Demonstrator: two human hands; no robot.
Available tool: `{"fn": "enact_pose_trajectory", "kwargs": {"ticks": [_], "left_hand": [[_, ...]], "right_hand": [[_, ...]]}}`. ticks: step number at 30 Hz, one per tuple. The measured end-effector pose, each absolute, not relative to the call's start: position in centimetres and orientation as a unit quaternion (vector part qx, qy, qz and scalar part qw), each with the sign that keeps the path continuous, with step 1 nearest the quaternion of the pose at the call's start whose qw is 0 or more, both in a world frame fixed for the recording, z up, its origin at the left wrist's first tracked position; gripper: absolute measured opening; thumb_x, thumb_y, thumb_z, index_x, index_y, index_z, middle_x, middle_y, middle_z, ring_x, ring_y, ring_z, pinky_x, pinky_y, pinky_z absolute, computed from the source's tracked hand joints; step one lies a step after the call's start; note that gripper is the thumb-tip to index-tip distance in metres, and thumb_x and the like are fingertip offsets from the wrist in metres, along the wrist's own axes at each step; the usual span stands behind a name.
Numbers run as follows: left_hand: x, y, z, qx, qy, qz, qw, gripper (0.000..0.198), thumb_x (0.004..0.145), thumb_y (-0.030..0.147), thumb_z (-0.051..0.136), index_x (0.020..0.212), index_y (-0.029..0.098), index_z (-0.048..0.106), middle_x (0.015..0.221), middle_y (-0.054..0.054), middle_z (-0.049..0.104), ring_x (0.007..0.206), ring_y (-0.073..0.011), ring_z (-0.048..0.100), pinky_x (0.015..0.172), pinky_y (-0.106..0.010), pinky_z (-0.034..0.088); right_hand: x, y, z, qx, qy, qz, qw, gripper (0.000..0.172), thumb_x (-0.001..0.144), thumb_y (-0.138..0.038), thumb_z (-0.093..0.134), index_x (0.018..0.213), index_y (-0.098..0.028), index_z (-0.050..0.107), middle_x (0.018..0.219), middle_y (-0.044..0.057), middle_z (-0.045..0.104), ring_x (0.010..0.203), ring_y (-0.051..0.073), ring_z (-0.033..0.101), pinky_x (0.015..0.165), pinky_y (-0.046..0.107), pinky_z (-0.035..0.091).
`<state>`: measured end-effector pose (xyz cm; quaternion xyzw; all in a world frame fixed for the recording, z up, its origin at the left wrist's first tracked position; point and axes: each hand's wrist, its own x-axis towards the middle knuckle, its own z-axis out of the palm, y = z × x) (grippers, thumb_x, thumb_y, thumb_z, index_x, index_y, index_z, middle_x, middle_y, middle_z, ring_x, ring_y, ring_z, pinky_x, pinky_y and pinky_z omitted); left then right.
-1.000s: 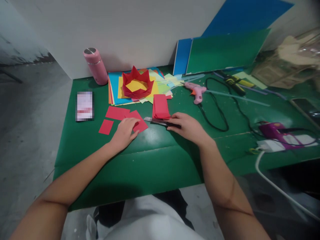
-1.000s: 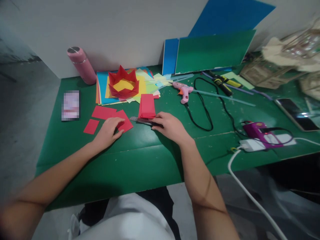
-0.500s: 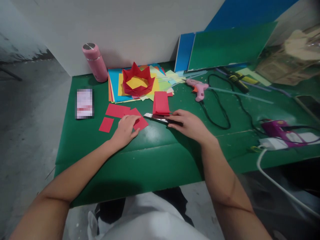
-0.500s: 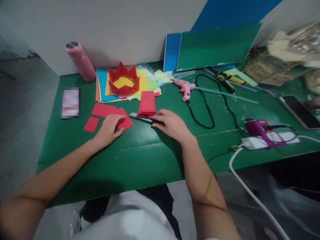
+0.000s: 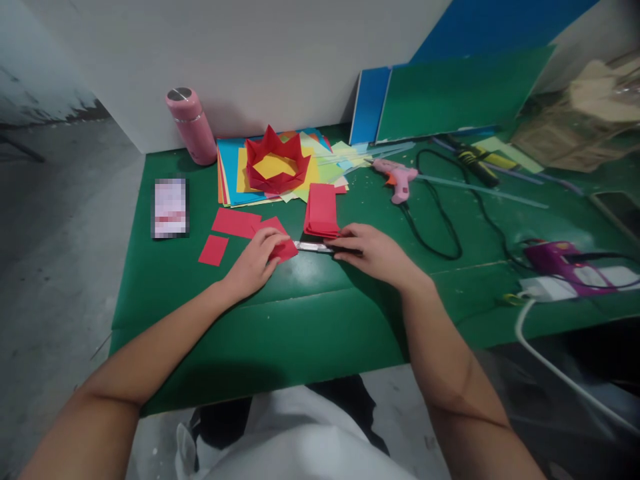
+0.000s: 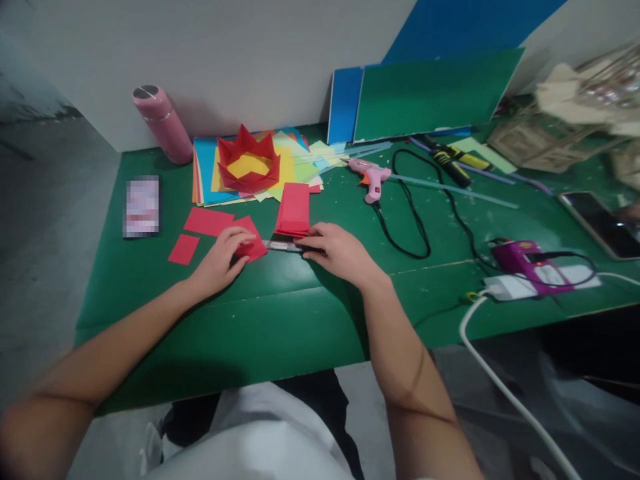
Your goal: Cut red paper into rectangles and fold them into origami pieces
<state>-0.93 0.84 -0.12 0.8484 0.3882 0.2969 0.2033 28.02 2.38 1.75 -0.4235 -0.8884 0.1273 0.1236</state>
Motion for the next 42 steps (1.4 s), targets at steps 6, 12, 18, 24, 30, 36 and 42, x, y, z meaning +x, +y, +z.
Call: {"fn": "enact_pose_trajectory", "kwargs": {"ticks": [6,12,18,24,30,36,42], "left_hand": [[-0.7,0.8,0.1,0.861,0.397,0.265,0.177,0.016,0.093,0.013,0.044,0.102,0.018,0.056,0.113,-0.011,0.056,0.109,-0.0215,0.054,0.097,-0.041,0.047],[-1.1,1.3,-0.5,0.881,0.388,0.224,0.154,0.029,0.096,0.012,0.033,0.109,0.014,0.059,0.114,-0.012,0.062,0.107,-0.0222,0.058,0.096,-0.043,0.047],[-2.1,2.1,-0.6,0.893,0.359,0.228,0.149,0.032,0.094,0.008,0.036,0.111,0.015,0.062,0.118,-0.011,0.065,0.109,-0.0206,0.06,0.099,-0.041,0.048],[-2.2,2.6,-0.4,0.891,0.356,0.219,0.175,0.031,0.093,0.009,0.038,0.109,0.017,0.064,0.115,-0.009,0.067,0.109,-0.0207,0.061,0.097,-0.043,0.048],[-2.1,2.6,-0.1,0.88,0.373,0.21,0.205,0.021,0.095,0.027,0.05,0.108,0.018,0.064,0.116,-0.009,0.066,0.112,-0.0228,0.059,0.1,-0.045,0.045],[-1.7,2.4,0.1,0.897,0.367,0.18,0.169,0.027,0.094,0.031,0.053,0.117,0.022,0.064,0.119,-0.01,0.061,0.111,-0.0249,0.056,0.097,-0.046,0.045],[-1.7,2.4,0.0,0.908,0.353,0.172,0.148,0.032,0.095,0.029,0.051,0.123,0.019,0.062,0.119,-0.012,0.058,0.111,-0.0249,0.053,0.098,-0.045,0.044]], "right_hand": [[27.6,2.2,2.0,-0.408,-0.895,0.129,0.123,0.031,0.092,-0.027,0.054,0.118,-0.023,0.069,0.106,0.012,0.062,0.098,0.025,0.058,0.083,0.039,0.048],[27.4,2.3,1.6,-0.403,-0.895,0.134,0.135,0.032,0.092,-0.027,0.052,0.12,-0.029,0.068,0.105,0.01,0.06,0.099,0.025,0.056,0.085,0.04,0.047],[27.1,2.3,1.4,-0.391,-0.9,0.137,0.136,0.033,0.093,-0.026,0.051,0.122,-0.027,0.067,0.104,0.012,0.06,0.098,0.025,0.055,0.086,0.04,0.045],[26.5,2.3,1.3,-0.385,-0.903,0.134,0.136,0.034,0.095,-0.028,0.047,0.124,-0.03,0.065,0.103,0.01,0.059,0.097,0.024,0.053,0.084,0.04,0.045],[26.3,2.5,1.2,-0.386,-0.905,0.12,0.133,0.035,0.096,-0.026,0.044,0.125,-0.031,0.065,0.103,0.011,0.059,0.096,0.024,0.053,0.081,0.039,0.045],[25.8,2.7,0.7,-0.376,-0.909,0.1,0.147,0.036,0.097,-0.024,0.043,0.124,-0.032,0.065,0.102,0.01,0.059,0.096,0.023,0.052,0.083,0.038,0.043],[25.6,2.7,0.6,-0.374,-0.91,0.1,0.15,0.035,0.097,-0.024,0.044,0.124,-0.03,0.066,0.102,0.011,0.058,0.096,0.023,0.051,0.083,0.037,0.043]]}}
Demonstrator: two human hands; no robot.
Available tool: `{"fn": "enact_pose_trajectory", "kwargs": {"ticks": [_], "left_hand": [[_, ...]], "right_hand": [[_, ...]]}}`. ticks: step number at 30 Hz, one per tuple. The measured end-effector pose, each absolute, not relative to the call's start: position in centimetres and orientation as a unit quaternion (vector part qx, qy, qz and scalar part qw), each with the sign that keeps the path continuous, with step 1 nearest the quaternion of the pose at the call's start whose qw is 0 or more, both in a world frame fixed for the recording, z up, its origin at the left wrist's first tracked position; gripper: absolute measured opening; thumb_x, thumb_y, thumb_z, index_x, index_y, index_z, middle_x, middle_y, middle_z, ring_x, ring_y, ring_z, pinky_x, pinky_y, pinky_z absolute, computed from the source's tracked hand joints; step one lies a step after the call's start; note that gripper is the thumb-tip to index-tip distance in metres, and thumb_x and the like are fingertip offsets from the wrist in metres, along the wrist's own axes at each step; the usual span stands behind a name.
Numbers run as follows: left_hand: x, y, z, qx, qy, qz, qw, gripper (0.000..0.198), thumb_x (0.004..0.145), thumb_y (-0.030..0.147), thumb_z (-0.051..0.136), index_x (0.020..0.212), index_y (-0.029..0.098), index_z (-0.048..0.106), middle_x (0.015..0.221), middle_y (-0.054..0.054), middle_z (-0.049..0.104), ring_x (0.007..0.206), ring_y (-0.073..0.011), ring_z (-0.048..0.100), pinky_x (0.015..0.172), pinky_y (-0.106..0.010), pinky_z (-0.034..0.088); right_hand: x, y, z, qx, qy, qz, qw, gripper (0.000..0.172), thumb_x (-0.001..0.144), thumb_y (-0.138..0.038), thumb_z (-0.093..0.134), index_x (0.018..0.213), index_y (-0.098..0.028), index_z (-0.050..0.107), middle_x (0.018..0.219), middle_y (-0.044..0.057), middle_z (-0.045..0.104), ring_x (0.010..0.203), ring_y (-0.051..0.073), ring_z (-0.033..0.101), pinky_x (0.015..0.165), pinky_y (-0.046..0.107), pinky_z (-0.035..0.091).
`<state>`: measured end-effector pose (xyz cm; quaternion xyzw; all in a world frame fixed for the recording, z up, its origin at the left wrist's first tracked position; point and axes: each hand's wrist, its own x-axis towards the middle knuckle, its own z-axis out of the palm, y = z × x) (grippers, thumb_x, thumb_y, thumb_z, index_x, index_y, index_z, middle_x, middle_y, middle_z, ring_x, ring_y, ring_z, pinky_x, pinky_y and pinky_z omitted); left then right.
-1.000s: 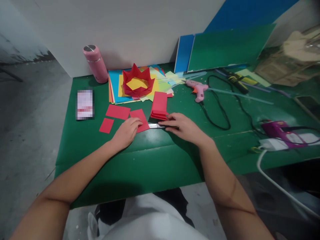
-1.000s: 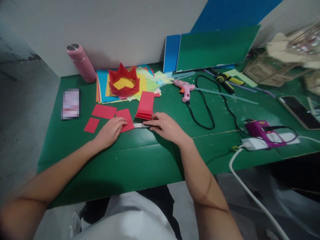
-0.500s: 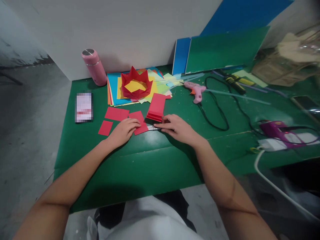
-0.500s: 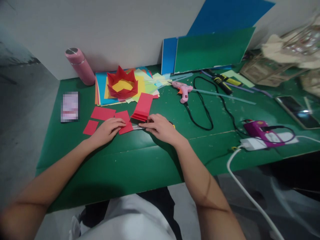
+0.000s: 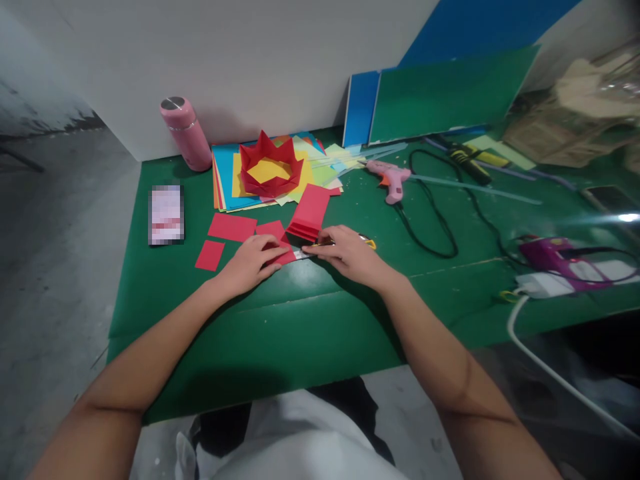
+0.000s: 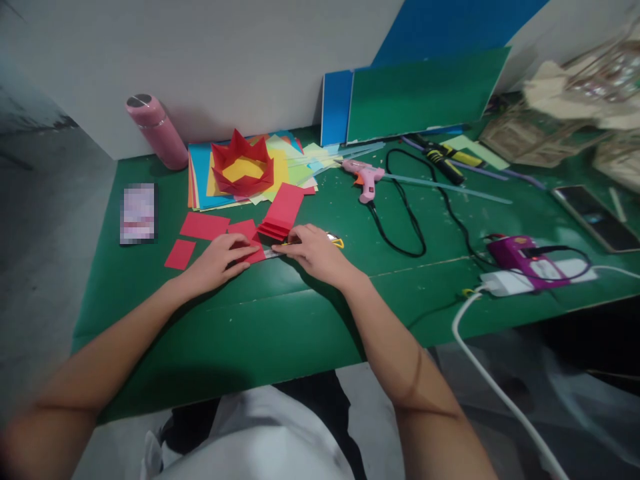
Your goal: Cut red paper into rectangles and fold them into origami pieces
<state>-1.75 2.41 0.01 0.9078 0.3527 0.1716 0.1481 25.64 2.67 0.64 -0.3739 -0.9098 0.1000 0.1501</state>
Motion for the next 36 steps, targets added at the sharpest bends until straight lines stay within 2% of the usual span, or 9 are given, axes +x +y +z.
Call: {"fn": "enact_pose_trajectory", "kwargs": {"ticks": [10,19,36], "left_hand": [[-2.2,2.8,-0.9,0.906,0.364,0.149,0.155,0.041,0.096,0.013,0.034,0.124,0.026,0.062,0.126,-0.007,0.057,0.115,-0.0224,0.05,0.1,-0.043,0.042],[-2.2,3.1,-0.8,0.909,0.361,0.144,0.148,0.04,0.097,0.015,0.034,0.122,0.026,0.063,0.122,-0.009,0.058,0.108,-0.0221,0.051,0.096,-0.042,0.044],[-2.5,4.0,-0.6,0.896,0.356,0.156,0.216,0.035,0.099,0.022,0.038,0.119,0.029,0.067,0.114,-0.007,0.059,0.105,-0.0204,0.051,0.094,-0.039,0.042]], "right_hand": [[25.7,2.8,0.5,-0.36,-0.913,0.109,0.16,0.036,0.096,-0.023,0.043,0.121,-0.031,0.067,0.097,0.009,0.056,0.091,0.022,0.051,0.08,0.036,0.042],[26.3,2.5,0.8,-0.356,-0.915,0.117,0.147,0.035,0.097,-0.025,0.042,0.122,-0.032,0.066,0.096,0.009,0.056,0.088,0.021,0.051,0.077,0.035,0.042],[25.8,2.4,1.0,-0.327,-0.925,0.118,0.151,0.037,0.098,-0.023,0.039,0.123,-0.028,0.066,0.095,0.01,0.055,0.087,0.02,0.049,0.077,0.034,0.041]]}}
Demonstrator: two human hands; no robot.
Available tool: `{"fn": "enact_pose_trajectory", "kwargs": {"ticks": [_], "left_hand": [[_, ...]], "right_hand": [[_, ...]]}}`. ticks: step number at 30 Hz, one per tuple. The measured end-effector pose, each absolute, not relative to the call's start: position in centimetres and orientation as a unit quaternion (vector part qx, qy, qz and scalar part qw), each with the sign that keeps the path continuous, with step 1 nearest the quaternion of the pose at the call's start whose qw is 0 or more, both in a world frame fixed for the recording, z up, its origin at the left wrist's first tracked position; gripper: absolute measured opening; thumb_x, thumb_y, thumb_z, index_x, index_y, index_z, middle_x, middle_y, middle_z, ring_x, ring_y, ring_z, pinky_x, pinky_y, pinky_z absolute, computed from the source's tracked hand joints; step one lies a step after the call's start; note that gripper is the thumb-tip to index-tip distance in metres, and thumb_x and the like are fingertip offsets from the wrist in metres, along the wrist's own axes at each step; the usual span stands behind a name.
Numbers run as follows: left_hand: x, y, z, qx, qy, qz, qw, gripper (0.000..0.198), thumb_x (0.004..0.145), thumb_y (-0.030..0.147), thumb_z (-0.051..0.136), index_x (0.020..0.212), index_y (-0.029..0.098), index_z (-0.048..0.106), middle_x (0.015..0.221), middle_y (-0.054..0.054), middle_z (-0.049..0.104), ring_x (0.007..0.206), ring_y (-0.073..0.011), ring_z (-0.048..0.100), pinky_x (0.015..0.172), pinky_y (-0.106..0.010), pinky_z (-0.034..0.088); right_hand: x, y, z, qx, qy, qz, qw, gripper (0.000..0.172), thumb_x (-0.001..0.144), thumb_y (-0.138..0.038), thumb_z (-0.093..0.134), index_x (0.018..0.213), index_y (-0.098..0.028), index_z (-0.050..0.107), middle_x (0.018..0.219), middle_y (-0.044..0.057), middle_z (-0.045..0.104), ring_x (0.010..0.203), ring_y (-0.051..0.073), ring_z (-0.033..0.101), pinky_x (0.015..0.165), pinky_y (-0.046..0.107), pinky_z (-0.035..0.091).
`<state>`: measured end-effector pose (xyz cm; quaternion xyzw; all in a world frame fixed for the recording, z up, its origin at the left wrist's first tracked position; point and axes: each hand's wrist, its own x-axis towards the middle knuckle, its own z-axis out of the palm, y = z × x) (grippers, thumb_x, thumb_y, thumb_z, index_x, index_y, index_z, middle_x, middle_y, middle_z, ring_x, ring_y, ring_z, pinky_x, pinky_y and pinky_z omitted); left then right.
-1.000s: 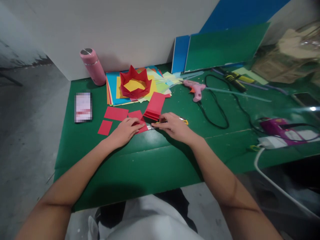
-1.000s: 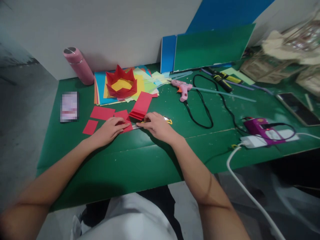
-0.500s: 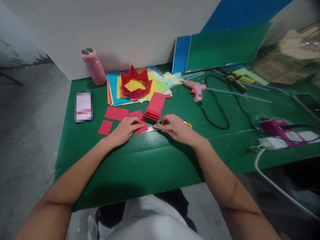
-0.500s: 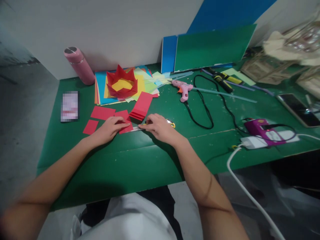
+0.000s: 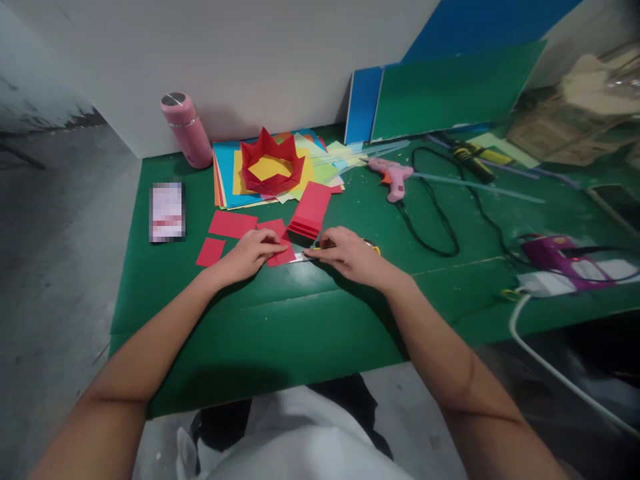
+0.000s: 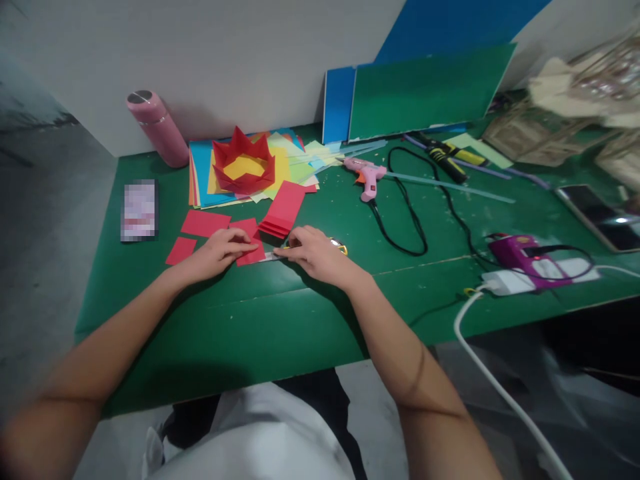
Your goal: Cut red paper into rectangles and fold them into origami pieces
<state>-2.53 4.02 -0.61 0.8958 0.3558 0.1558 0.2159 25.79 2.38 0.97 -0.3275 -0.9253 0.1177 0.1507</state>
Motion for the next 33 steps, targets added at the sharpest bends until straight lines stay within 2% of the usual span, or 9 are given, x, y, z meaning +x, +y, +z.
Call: {"fn": "enact_pose_trajectory", "kwargs": {"ticks": [8,33], "left_hand": [[-2.4,4.0,-0.4,0.898,0.359,0.142,0.213,0.034,0.098,0.02,0.042,0.119,0.029,0.067,0.115,-0.006,0.057,0.104,-0.02,0.05,0.094,-0.037,0.042],[-2.3,3.9,-0.5,0.896,0.355,0.159,0.216,0.035,0.099,0.024,0.039,0.119,0.03,0.067,0.114,-0.007,0.058,0.104,-0.0207,0.05,0.095,-0.04,0.042]], "right_hand": [[26.3,2.1,1.3,-0.325,-0.925,0.126,0.151,0.036,0.098,-0.024,0.041,0.123,-0.028,0.066,0.093,0.01,0.055,0.084,0.02,0.05,0.074,0.032,0.041],[25.2,1.7,1.3,-0.313,-0.931,0.12,0.146,0.035,0.098,-0.023,0.042,0.123,-0.028,0.067,0.094,0.01,0.056,0.087,0.02,0.051,0.076,0.034,0.042]]}}
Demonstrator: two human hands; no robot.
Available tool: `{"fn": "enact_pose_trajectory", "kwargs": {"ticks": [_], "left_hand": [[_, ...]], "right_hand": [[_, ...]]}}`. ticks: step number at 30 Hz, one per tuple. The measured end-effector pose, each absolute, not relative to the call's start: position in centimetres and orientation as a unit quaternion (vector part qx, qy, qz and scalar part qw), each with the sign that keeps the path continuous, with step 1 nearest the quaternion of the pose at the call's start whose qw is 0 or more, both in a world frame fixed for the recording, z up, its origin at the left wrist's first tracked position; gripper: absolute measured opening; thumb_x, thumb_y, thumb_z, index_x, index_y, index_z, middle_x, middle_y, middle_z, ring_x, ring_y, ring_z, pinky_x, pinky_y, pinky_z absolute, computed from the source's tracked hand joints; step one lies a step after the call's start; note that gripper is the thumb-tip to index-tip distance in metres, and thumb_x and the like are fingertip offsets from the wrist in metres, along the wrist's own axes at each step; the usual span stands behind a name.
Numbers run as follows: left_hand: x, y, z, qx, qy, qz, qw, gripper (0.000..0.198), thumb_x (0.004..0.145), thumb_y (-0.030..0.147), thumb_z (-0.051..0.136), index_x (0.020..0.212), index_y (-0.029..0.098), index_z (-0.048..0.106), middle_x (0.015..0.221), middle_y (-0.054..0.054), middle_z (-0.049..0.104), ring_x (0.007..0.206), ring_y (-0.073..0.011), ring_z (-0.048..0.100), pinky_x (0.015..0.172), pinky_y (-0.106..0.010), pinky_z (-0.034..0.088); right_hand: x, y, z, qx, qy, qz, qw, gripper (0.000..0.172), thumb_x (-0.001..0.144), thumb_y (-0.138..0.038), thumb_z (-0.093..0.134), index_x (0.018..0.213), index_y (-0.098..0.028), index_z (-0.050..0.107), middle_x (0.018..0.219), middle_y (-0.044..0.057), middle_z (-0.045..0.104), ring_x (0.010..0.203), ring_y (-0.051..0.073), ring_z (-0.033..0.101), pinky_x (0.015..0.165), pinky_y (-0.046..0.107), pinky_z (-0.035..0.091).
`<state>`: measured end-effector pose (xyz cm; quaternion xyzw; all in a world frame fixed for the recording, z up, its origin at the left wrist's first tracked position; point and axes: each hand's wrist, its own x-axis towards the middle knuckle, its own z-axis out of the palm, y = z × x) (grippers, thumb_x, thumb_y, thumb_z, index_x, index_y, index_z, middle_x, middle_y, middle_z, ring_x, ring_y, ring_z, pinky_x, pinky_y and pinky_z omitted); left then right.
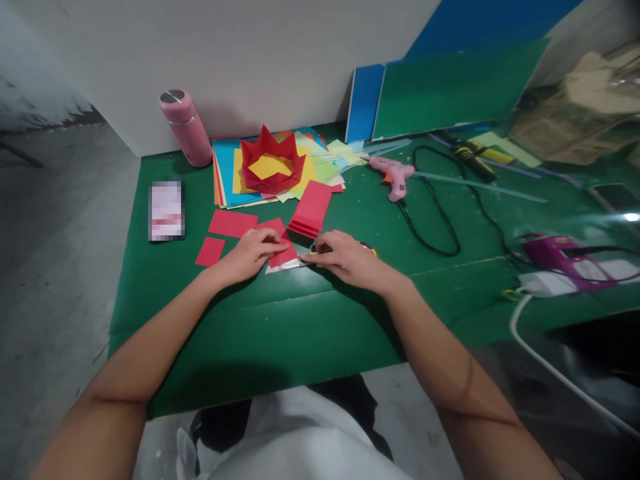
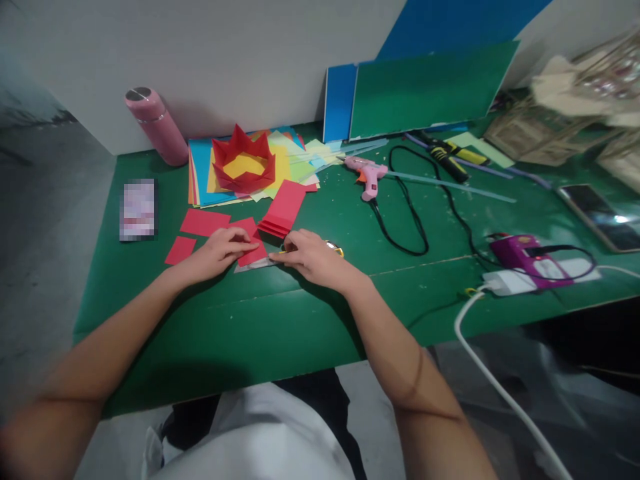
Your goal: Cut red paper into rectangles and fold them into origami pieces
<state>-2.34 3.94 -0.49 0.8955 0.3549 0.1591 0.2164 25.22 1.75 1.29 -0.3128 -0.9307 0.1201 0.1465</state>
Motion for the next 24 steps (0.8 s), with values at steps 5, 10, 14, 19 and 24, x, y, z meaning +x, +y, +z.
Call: {"fn": "enact_pose_trajectory", "kwargs": {"ticks": [5,10,14,19,24], "left_hand": [[-2.2,3.5,0.1,0.886,0.373,0.157,0.225,0.03,0.098,0.028,0.043,0.117,0.026,0.067,0.115,-0.007,0.058,0.108,-0.0213,0.052,0.098,-0.04,0.042],[-1.8,2.7,0.5,0.87,0.407,0.178,0.215,0.045,0.082,0.042,0.07,0.12,0.02,0.062,0.124,-0.01,0.057,0.118,-0.0262,0.051,0.103,-0.043,0.041],[-1.8,2.7,0.3,0.855,0.422,0.206,0.219,0.052,0.084,0.033,0.068,0.133,0.021,0.052,0.137,-0.01,0.054,0.128,-0.0257,0.047,0.108,-0.045,0.038],[-1.8,2.8,0.0,0.834,0.45,0.235,0.218,0.033,0.089,0.026,0.06,0.122,0.023,0.061,0.12,-0.007,0.068,0.109,-0.0227,0.061,0.097,-0.042,0.047],[-2.2,2.7,0.2,0.822,0.446,0.317,0.158,0.026,0.093,0.023,0.05,0.113,0.022,0.066,0.11,-0.005,0.072,0.098,-0.0187,0.063,0.091,-0.036,0.049]], "right_hand": [[26.0,1.7,2.0,-0.312,-0.923,0.164,0.152,0.031,0.096,-0.025,0.046,0.115,-0.029,0.071,0.093,0.009,0.06,0.088,0.02,0.054,0.076,0.033,0.043],[25.9,1.6,2.6,-0.33,-0.916,0.151,0.172,0.029,0.094,-0.031,0.049,0.107,-0.022,0.073,0.098,0.01,0.068,0.093,0.022,0.06,0.083,0.038,0.045],[24.2,1.4,2.3,-0.323,-0.913,0.147,0.2,0.032,0.098,-0.032,0.044,0.106,-0.019,0.072,0.102,0.008,0.072,0.095,0.021,0.064,0.086,0.037,0.047],[23.2,1.2,1.7,-0.308,-0.919,0.145,0.199,0.032,0.099,-0.032,0.043,0.112,-0.019,0.07,0.114,0.009,0.07,0.104,0.022,0.063,0.09,0.039,0.05],[23.7,1.4,1.6,-0.298,-0.922,0.151,0.195,0.032,0.099,-0.031,0.044,0.112,-0.018,0.069,0.116,0.009,0.07,0.106,0.022,0.063,0.092,0.04,0.051]]}}
